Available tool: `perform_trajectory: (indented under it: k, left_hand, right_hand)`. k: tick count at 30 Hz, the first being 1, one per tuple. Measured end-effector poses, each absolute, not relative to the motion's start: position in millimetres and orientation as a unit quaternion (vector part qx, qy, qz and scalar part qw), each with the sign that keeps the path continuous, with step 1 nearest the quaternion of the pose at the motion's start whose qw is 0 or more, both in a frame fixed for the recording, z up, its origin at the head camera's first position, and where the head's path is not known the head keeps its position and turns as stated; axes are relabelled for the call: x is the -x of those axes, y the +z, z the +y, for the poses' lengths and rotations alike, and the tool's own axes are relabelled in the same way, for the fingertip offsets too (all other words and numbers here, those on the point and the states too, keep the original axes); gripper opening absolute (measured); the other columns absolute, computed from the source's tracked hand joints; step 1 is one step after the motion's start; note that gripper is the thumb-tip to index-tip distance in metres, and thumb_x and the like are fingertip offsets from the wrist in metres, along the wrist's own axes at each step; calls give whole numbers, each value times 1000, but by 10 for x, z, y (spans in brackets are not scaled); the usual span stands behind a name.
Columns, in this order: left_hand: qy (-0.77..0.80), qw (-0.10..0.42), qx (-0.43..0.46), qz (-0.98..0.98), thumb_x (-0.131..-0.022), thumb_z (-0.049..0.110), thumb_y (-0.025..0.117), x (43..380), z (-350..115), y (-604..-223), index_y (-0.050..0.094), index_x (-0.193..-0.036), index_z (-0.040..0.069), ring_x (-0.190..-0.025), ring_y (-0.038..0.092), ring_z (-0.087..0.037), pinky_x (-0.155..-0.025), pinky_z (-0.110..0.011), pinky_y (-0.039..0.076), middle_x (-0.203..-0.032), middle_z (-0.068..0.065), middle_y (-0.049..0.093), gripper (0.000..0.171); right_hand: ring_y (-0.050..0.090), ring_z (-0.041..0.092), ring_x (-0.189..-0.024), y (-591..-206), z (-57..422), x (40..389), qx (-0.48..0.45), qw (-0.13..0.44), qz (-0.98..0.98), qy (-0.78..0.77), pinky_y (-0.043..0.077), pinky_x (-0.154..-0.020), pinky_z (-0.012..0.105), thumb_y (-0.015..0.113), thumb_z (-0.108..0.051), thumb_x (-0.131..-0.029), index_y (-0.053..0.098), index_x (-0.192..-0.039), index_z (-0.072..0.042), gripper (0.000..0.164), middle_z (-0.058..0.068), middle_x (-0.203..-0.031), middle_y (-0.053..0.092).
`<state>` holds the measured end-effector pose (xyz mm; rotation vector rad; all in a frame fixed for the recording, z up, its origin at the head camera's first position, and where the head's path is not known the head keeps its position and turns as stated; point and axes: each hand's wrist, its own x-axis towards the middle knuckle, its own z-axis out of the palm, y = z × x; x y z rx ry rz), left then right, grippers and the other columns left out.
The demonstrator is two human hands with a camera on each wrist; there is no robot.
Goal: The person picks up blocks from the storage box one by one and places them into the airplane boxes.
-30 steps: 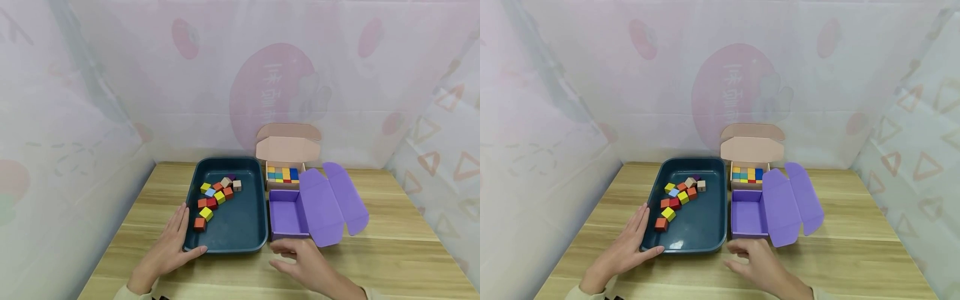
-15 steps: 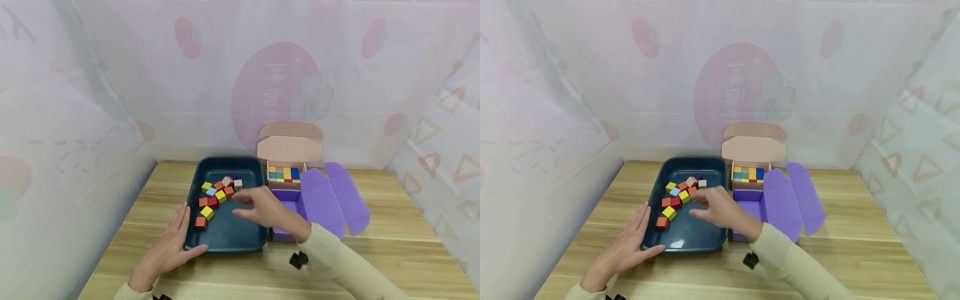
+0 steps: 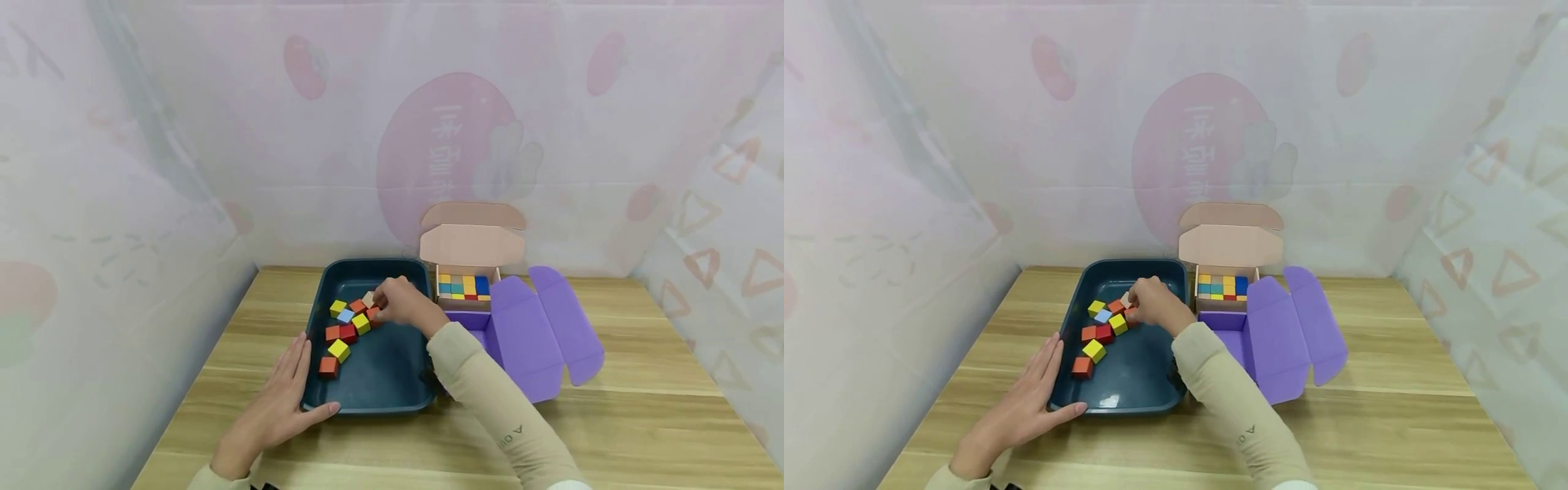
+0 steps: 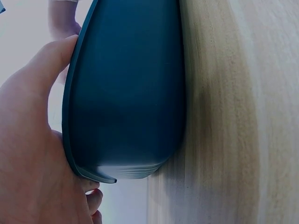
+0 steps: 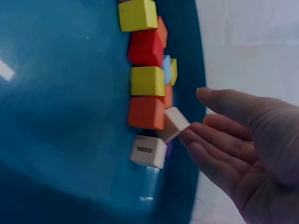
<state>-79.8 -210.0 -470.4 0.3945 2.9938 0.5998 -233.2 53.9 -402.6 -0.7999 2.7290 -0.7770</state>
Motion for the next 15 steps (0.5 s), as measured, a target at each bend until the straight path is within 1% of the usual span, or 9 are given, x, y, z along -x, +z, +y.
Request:
perform_trajectory:
  k: [4,8,12,15]
  left_hand:
    - [194,31,-127,972,-88,78,64,796,-2104,-4710,10,-169,3,-164,13,-41,-130,-68,20,-180,-16,2,123]
    - [193,29,-129,972,-88,79,63,796,-2102,-4708,11,-169,3,-164,13,-42,-130,-68,20,-180,-16,2,123]
    - [195,30,-131,972,-88,78,64,792,-2099,-4711,11,-169,3,-164,13,-42,-130,-68,21,-180,-16,2,123]
    - [194,31,-130,972,-88,78,64,786,-2101,-4716,10,-169,3,-164,13,-41,-130,-67,21,-180,-16,2,123]
  right_hand:
    - [62,23,-96,-4170,448,2411,228,104,933,-260,63,-90,35,78,-14,-97,78,-119,-3,25,11,-112,75]
    - [61,22,-89,-4283,393,2448,195,107,940,-259,62,-84,33,78,-15,-96,80,-111,-4,19,8,-102,72]
    - [62,21,-85,-4380,376,2474,174,100,944,-264,61,-81,33,80,-16,-96,80,-109,-4,18,7,-99,72]
    - [61,20,-83,-4455,372,2500,168,95,944,-269,59,-79,32,81,-17,-94,80,-111,-5,21,7,-98,71]
